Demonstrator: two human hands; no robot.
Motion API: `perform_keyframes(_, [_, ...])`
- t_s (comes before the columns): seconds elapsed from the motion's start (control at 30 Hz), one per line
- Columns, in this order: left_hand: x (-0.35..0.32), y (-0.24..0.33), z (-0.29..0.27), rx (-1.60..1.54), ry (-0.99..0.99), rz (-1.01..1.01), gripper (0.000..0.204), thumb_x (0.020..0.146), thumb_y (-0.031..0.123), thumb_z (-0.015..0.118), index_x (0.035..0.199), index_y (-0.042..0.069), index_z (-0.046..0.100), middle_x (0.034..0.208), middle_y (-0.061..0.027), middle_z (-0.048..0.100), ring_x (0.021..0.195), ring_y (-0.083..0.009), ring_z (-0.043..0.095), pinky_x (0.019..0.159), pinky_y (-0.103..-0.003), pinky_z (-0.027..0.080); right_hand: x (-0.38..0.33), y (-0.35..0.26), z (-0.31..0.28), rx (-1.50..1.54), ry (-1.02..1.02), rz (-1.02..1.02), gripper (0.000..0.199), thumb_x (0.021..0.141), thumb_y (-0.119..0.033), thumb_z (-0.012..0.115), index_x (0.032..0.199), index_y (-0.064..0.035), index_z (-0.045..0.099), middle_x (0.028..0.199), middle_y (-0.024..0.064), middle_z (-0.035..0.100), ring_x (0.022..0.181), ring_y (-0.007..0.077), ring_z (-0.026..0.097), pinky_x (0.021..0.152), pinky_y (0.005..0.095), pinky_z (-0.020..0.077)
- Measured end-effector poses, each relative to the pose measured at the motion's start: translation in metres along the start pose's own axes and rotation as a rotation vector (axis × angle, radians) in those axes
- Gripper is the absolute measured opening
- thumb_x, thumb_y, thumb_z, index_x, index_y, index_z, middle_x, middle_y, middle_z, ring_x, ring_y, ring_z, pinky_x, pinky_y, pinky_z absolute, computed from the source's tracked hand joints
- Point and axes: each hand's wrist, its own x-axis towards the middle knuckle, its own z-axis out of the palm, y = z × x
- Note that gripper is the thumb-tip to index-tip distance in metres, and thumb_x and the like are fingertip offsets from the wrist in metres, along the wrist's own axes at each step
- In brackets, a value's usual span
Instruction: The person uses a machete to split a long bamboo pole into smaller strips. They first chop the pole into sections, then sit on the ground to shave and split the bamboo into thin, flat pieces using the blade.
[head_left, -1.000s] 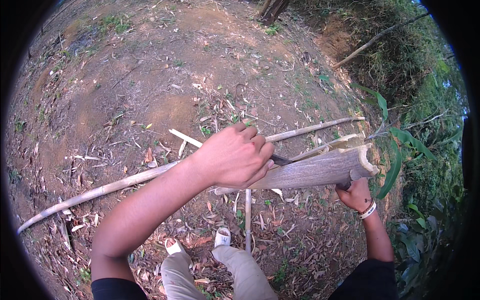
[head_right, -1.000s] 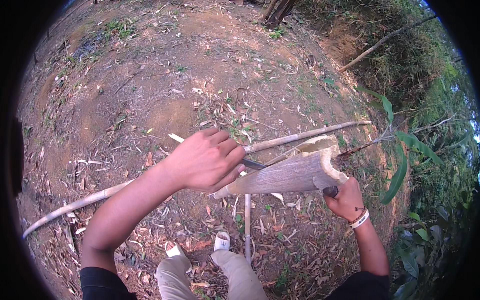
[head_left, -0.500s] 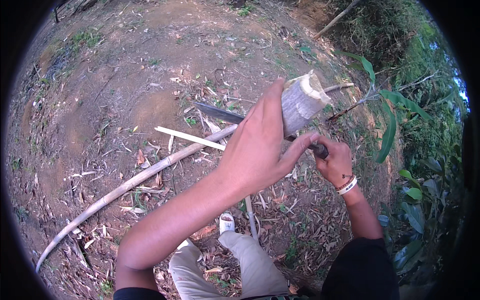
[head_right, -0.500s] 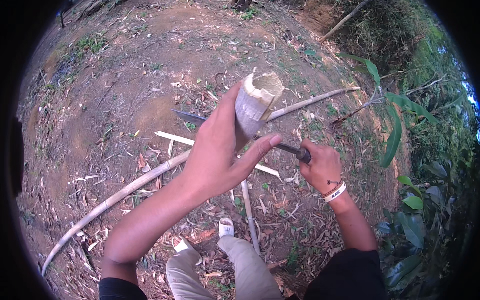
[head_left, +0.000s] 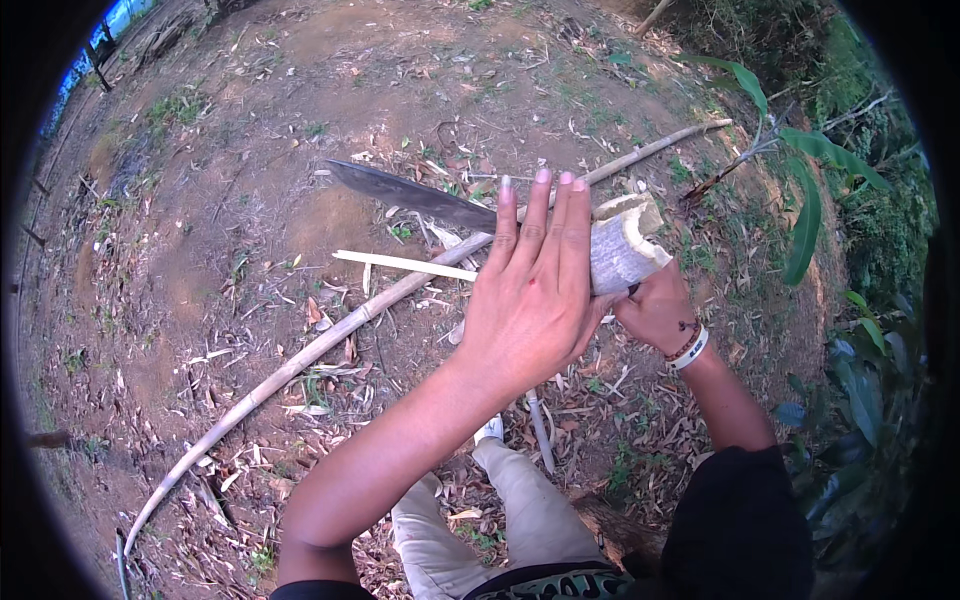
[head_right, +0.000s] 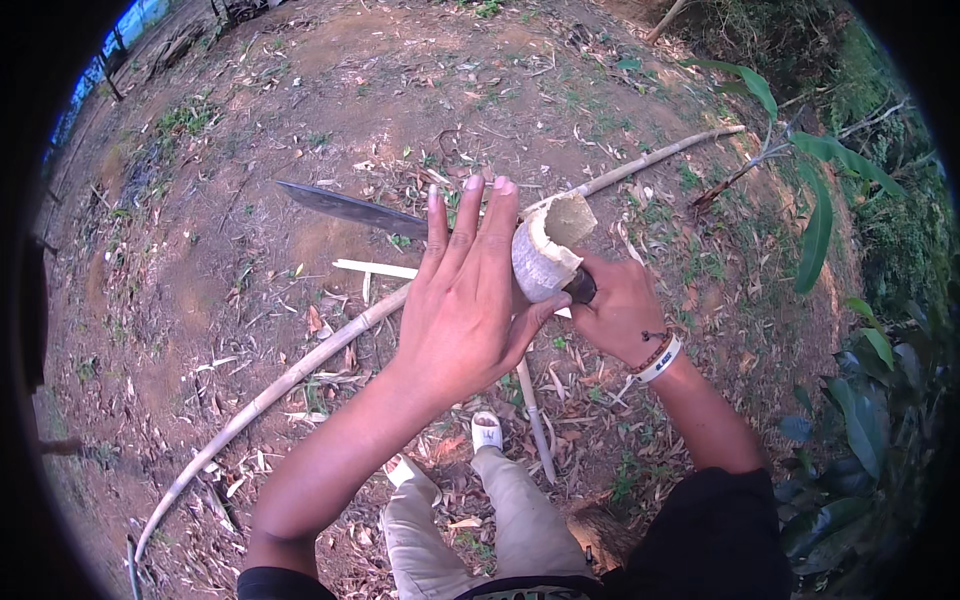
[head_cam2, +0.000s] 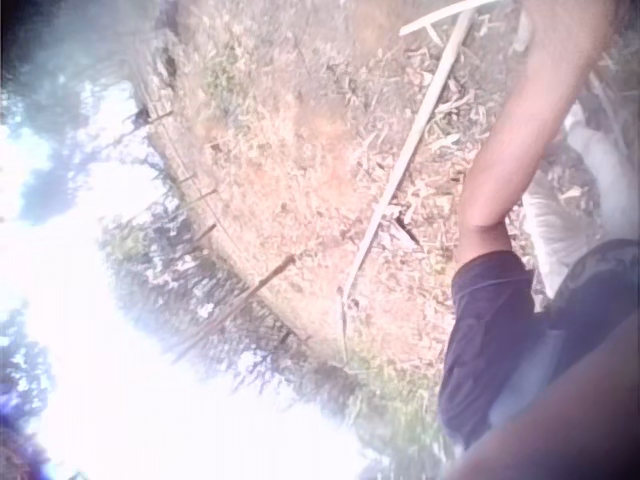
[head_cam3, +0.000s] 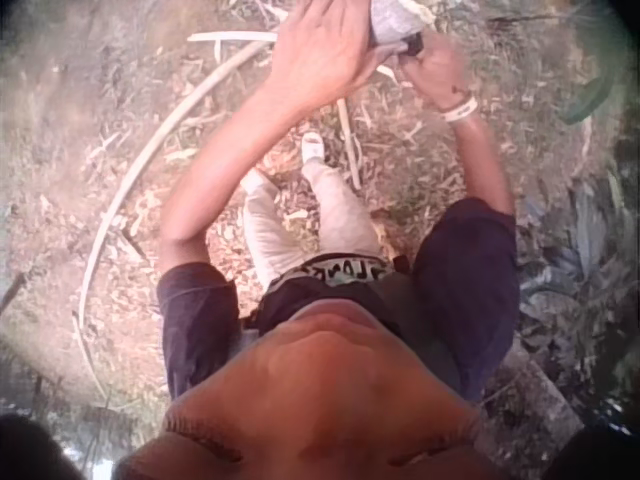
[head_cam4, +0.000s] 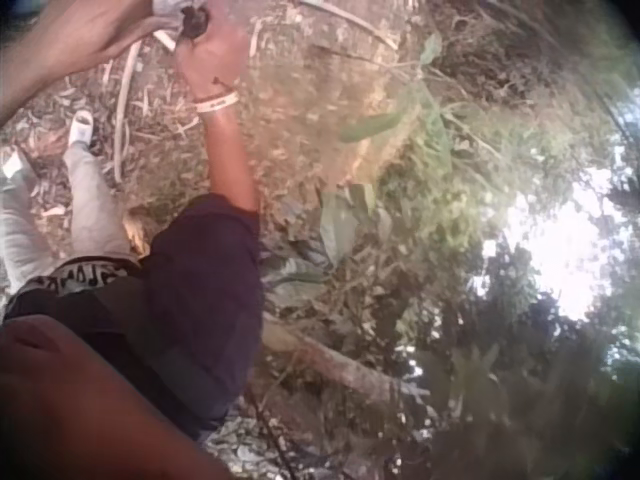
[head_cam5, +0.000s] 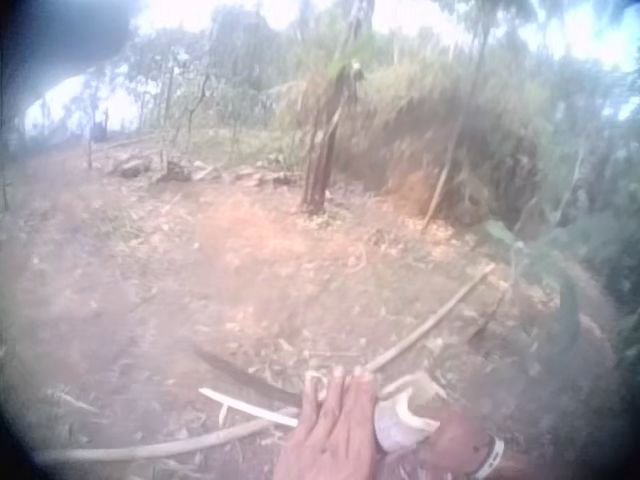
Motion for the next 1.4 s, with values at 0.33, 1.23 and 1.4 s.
perform_keyframes(0.33, [0.015, -0.114, -0.004, 0.387, -0.609, 0.223, 0.054, 0.100, 0.058, 0.028, 0.088, 0.009, 0.049, 0.065, -0.0052, 0.054, 0.061, -0.0196, 0.063, 0.045, -0.034, 0.049, -0.008, 0.041, 0.002, -0.166, -0.028, -0.054, 0.018, 0.068, -0.008, 0.068, 0.086, -0.0057, 0.065, 0.067, 0.0182, 0.061, 0.065, 0.0412, 0.061, 0.060, 0.0458, 0.0484])
perform_keyframes(1.23, [-0.241, -0.198, 0.243, 0.357, -0.161, 0.328, 0.037, 0.099, 0.037, 0.049, 0.084, 0.005, 0.058, 0.065, -0.0102, 0.063, 0.063, -0.0272, 0.066, 0.057, -0.042, 0.052, -0.097, 0.222, 0.300, -0.249, 0.012, -0.084, 0.029, 0.068, -0.018, 0.081, 0.081, -0.0020, 0.060, 0.057, 0.0039, 0.057, 0.059, 0.0194, 0.063, 0.055, 0.0347, 0.0440])
perform_keyframes(1.4, [-0.227, -0.185, 0.221, 0.230, -0.538, 0.271, 0.025, 0.091, 0.026, 0.064, 0.098, 0.002, 0.064, 0.082, -0.0149, 0.067, 0.082, -0.0294, 0.068, 0.073, -0.044, 0.053, -0.077, 0.173, 0.270, 0.344, -0.792, 0.417, 0.037, 0.076, -0.026, 0.084, 0.073, -0.0057, 0.054, 0.060, -0.0002, 0.054, 0.061, 0.0093, 0.055, 0.058, 0.0268, 0.0434])
